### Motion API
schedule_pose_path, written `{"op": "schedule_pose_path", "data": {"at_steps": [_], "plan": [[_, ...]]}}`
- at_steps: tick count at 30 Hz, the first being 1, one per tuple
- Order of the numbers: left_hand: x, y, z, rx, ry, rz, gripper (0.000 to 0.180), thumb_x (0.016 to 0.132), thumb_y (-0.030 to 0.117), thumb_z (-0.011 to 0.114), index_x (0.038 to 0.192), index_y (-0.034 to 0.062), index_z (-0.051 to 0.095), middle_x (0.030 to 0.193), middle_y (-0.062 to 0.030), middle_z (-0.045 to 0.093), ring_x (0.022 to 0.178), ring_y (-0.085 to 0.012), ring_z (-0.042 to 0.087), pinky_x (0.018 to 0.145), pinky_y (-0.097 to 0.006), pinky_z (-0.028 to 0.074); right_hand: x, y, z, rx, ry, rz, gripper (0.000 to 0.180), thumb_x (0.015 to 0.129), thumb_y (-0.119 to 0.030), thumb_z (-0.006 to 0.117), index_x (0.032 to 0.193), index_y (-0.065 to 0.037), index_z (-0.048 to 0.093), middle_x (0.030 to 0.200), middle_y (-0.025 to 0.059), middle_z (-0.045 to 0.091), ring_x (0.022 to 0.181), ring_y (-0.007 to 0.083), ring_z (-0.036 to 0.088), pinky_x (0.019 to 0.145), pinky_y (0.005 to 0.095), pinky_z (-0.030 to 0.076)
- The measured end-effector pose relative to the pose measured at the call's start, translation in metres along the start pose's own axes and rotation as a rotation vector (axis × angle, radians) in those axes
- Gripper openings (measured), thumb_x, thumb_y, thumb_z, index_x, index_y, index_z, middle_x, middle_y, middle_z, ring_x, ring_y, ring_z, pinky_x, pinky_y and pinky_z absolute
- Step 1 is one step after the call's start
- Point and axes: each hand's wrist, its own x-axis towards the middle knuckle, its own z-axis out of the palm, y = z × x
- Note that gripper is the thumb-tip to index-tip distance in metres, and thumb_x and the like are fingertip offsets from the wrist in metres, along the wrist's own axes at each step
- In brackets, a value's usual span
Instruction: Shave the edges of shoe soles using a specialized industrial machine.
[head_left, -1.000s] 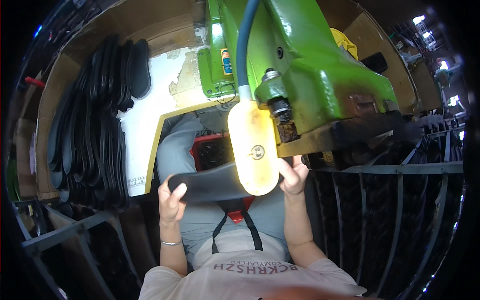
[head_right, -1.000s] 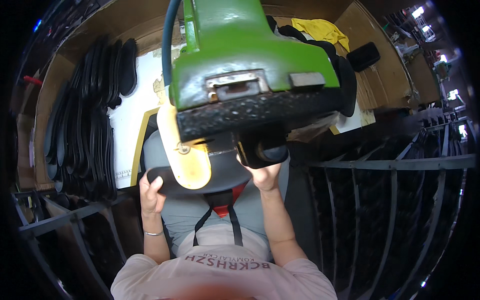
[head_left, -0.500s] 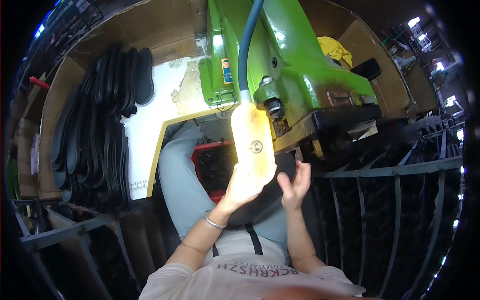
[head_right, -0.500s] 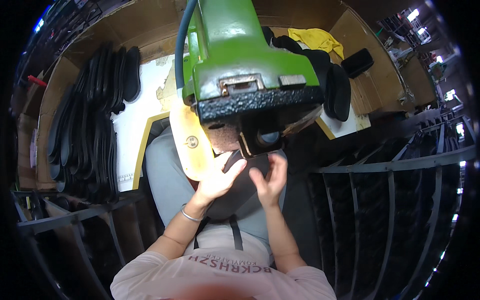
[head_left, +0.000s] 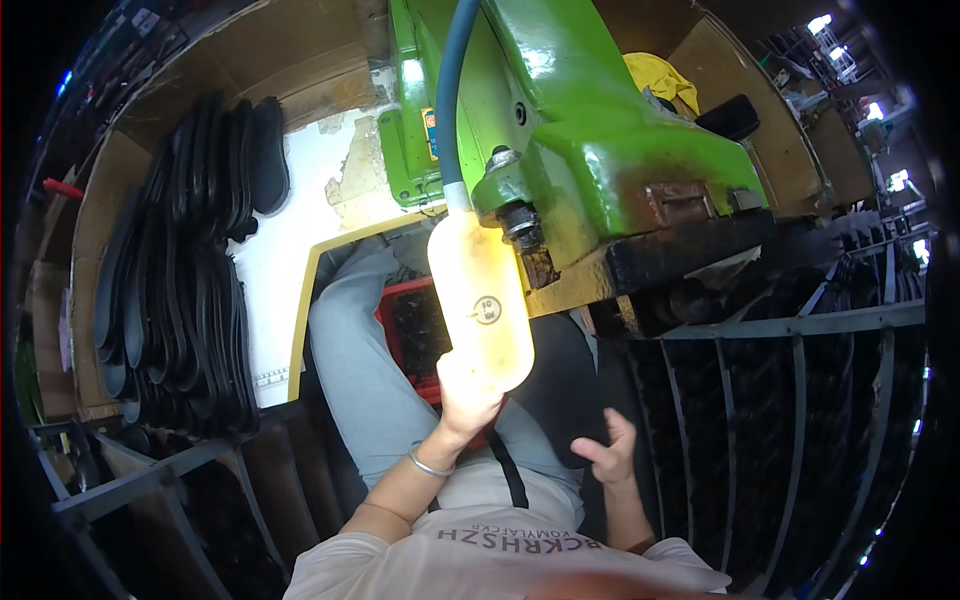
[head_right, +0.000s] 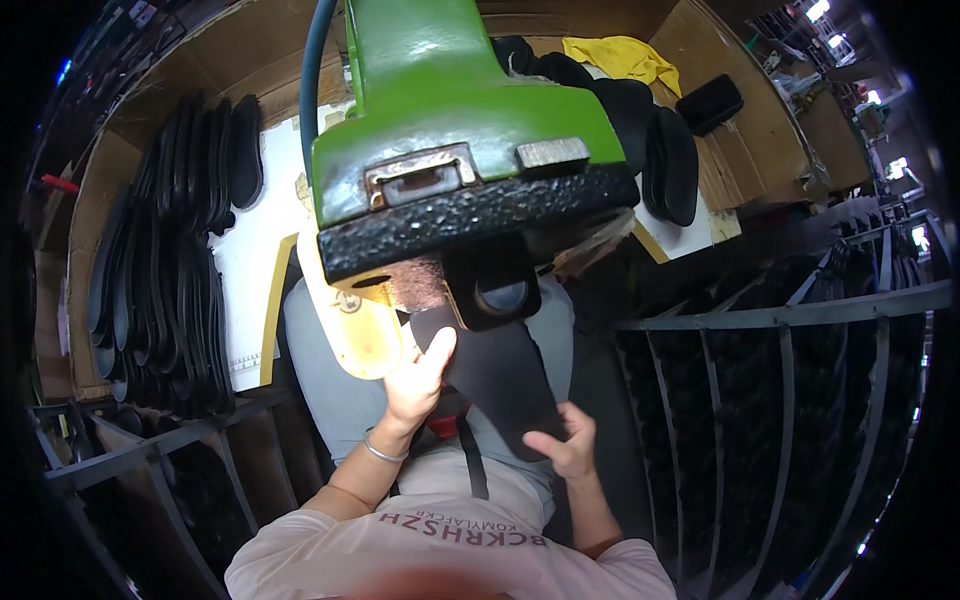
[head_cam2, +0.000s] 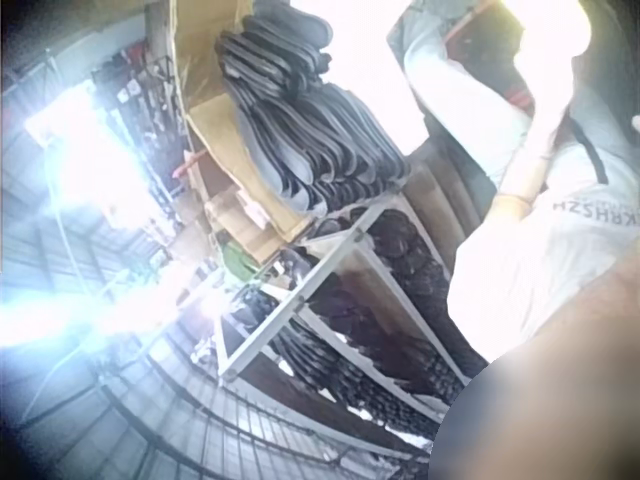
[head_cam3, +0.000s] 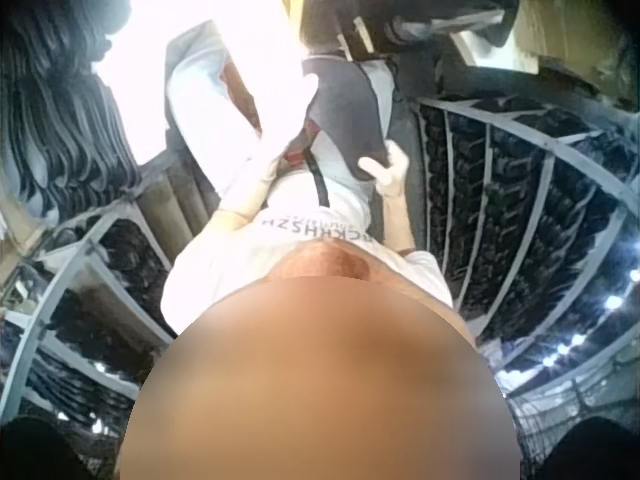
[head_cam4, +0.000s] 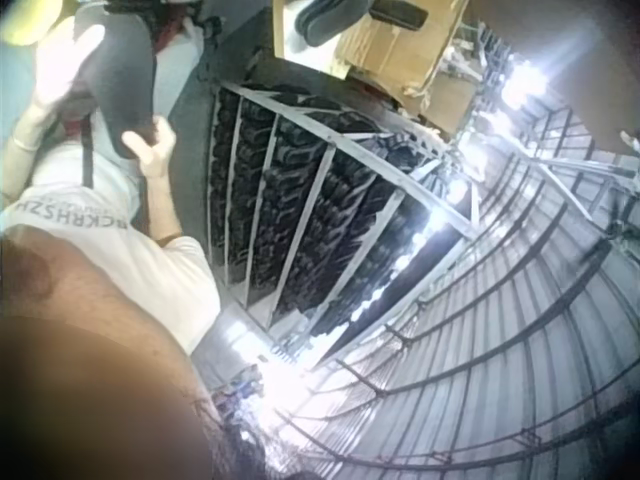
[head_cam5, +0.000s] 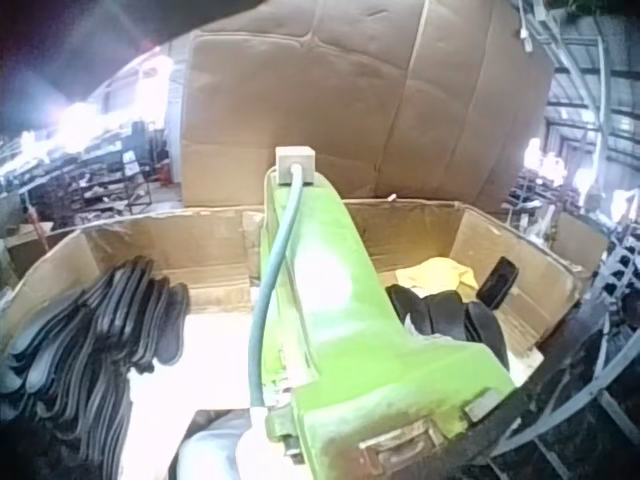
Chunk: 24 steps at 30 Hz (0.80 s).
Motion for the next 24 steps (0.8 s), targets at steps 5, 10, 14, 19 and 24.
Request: {"op": "schedule_pose_path", "data": {"at_steps": [5, 10, 14, 19, 24], "plan": [[0.01, 0.018, -0.002, -0.117, 0.094, -0.038, 0.025, 0.079, 0.006, 0.064, 0.098, -0.0093, 0.058, 0.09, -0.0116, 0.065, 0.08, -0.0153, 0.062, 0.075, -0.026, 0.049, 0.03, -0.042, -0.007, 0.148, 0.304, -0.129, 0.038, 0.065, 0.002, 0.067, 0.101, 0.006, 0.056, 0.092, 0.0096, 0.061, 0.081, 0.0155, 0.059, 0.076, 0.0268, 0.047], [0.011, 0.031, -0.002, -0.203, 0.089, -0.091, 0.029, 0.082, 0.011, 0.063, 0.102, -0.0105, 0.057, 0.093, -0.0092, 0.065, 0.083, -0.012, 0.06, 0.078, -0.025, 0.048, 0.067, -0.056, -0.018, 0.194, 0.115, -0.155, 0.033, 0.072, 0.004, 0.065, 0.101, 0.003, 0.052, 0.09, 0.0075, 0.059, 0.079, 0.0151, 0.058, 0.076, 0.0269, 0.047], [0.02, 0.018, 0.005, 0.066, 0.02, 0.128, 0.02, 0.079, 0.007, 0.063, 0.091, -0.0085, 0.06, 0.081, -0.0107, 0.066, 0.074, -0.0118, 0.061, 0.07, -0.026, 0.049, 0.052, 0.011, -0.02, 0.322, 0.004, 0.056, 0.037, 0.072, 0.006, 0.067, 0.106, 0.002, 0.052, 0.101, 0.0101, 0.059, 0.095, 0.018, 0.057, 0.086, 0.0305, 0.046], [0.025, -0.02, 0.021, -0.034, -0.05, 0.095, 0.014, 0.072, 0.004, 0.066, 0.08, -0.0071, 0.061, 0.074, -0.0127, 0.065, 0.064, -0.0194, 0.064, 0.062, -0.027, 0.05, 0.02, 0.043, 0.01, 0.39, -0.031, 0.072, 0.045, 0.07, 0.009, 0.064, 0.114, 0.004, 0.052, 0.104, 0.0112, 0.059, 0.098, 0.0197, 0.057, 0.089, 0.0314, 0.044], [0.018, -0.016, 0.016, -0.108, 0.045, 0.024, 0.015, 0.074, 0.004, 0.066, 0.083, -0.0073, 0.062, 0.074, -0.0129, 0.065, 0.065, -0.0181, 0.064, 0.063, -0.027, 0.05, 0.016, 0.025, -0.009, 0.306, 0.24, -0.092, 0.048, 0.07, -0.002, 0.062, 0.115, 0.003, 0.048, 0.092, 0.0125, 0.059, 0.068, 0.0223, 0.06, 0.048, 0.0324, 0.048]]}}
